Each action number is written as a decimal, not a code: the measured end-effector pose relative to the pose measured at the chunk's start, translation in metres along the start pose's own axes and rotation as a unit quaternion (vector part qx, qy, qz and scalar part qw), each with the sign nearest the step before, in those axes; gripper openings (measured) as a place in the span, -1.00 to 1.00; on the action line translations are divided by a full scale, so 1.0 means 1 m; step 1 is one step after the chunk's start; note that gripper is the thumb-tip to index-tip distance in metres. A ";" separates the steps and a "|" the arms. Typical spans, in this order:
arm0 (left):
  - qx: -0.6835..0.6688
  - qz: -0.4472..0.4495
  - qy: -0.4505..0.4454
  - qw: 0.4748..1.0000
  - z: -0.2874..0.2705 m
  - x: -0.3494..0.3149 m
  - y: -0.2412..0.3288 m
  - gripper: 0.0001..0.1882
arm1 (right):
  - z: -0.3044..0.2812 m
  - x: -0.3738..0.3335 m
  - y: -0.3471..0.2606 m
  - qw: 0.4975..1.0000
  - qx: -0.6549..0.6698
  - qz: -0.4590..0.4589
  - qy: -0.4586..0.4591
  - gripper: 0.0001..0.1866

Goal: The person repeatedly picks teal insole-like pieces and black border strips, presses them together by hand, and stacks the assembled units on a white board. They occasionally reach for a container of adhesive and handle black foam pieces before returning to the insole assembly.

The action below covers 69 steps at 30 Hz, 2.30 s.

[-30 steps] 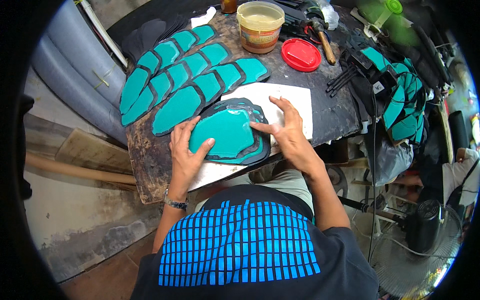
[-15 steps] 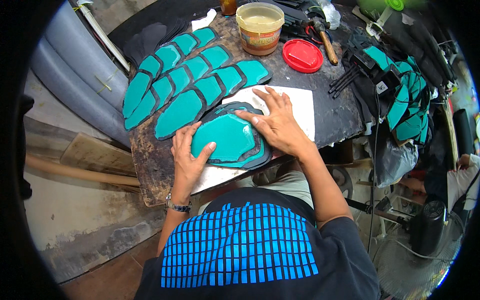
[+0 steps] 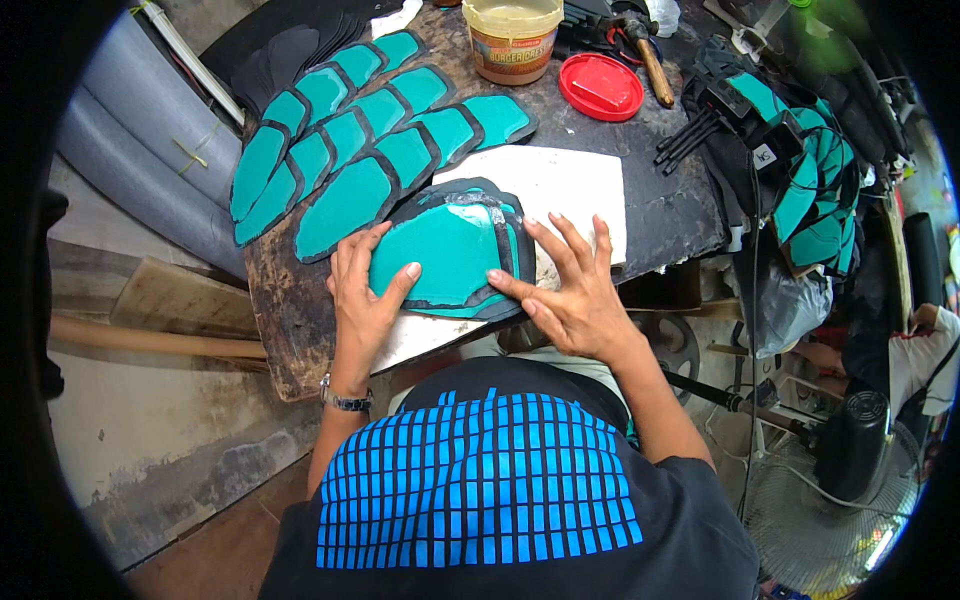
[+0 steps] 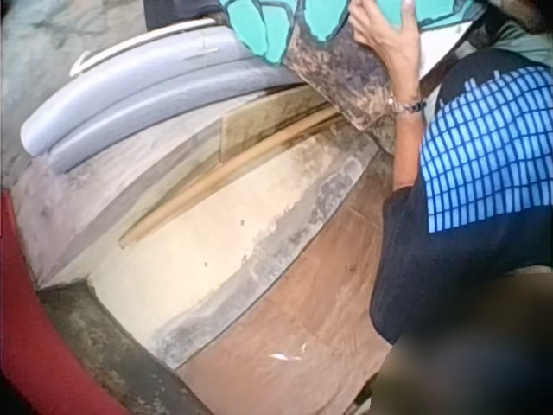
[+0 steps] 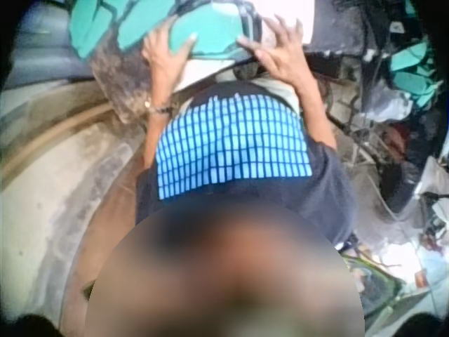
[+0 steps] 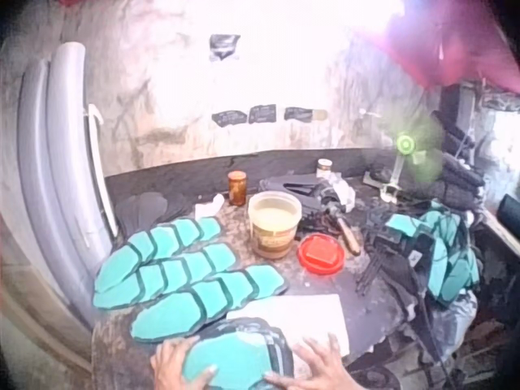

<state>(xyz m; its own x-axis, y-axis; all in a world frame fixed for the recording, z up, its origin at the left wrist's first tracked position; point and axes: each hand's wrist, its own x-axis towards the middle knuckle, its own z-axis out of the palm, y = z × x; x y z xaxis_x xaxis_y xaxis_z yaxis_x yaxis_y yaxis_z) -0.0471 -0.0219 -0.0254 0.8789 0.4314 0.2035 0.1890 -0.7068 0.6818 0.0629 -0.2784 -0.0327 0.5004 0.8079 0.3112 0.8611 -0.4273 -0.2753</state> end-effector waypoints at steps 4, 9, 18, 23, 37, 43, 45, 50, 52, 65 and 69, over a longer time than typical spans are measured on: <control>0.005 0.011 0.005 1.000 0.000 0.000 0.001 -0.34 | 0.022 -0.015 -0.022 0.997 -0.034 0.057 0.044 -0.53; 0.012 0.013 0.009 1.000 -0.001 -0.001 0.004 -0.35 | 0.034 -0.013 -0.033 0.999 -0.027 0.013 0.039 -0.52; 0.020 0.020 0.018 0.999 0.000 -0.002 0.004 -0.33 | 0.012 -0.001 -0.015 0.991 0.051 0.009 0.124 -0.63; 0.058 0.101 0.111 0.987 0.002 -0.008 0.003 -0.39 | -0.016 0.067 0.043 0.964 0.052 0.054 0.257 -0.49; -0.354 -0.086 0.215 0.906 -0.080 0.012 -0.077 -0.73 | -0.061 0.335 0.157 0.924 -0.164 0.299 -0.170 -0.05; 0.198 -0.147 0.190 0.950 -0.071 0.018 -0.090 -0.37 | -0.093 0.266 0.121 0.965 -0.066 0.234 0.098 -0.10; 0.153 -0.050 0.173 0.972 -0.061 0.018 -0.071 -0.41 | -0.087 0.219 0.103 0.964 -0.083 0.227 0.115 -0.20; -0.016 0.066 -0.028 0.997 -0.024 0.020 -0.012 -0.36 | -0.047 0.109 0.041 0.968 0.145 0.151 0.141 -0.49; 0.112 0.091 -0.050 0.988 -0.012 0.019 0.003 -0.32 | -0.041 0.078 0.023 0.962 0.236 0.090 0.106 -0.47; 0.073 0.128 -0.047 0.988 0.005 -0.008 0.015 -0.24 | -0.001 0.036 -0.035 0.957 0.248 0.120 0.087 -0.18; 0.072 0.168 -0.098 0.978 0.010 0.001 0.020 -0.09 | -0.007 0.033 -0.027 0.955 0.231 0.158 0.101 -0.18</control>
<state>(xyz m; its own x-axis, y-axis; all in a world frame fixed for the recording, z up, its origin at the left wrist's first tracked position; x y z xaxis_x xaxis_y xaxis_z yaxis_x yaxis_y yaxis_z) -0.0381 -0.0414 -0.0190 0.9665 0.0556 0.2506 -0.0774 -0.8676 0.4911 0.0566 -0.2426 -0.0084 0.7754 0.5543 0.3026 0.5569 -0.3740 -0.7416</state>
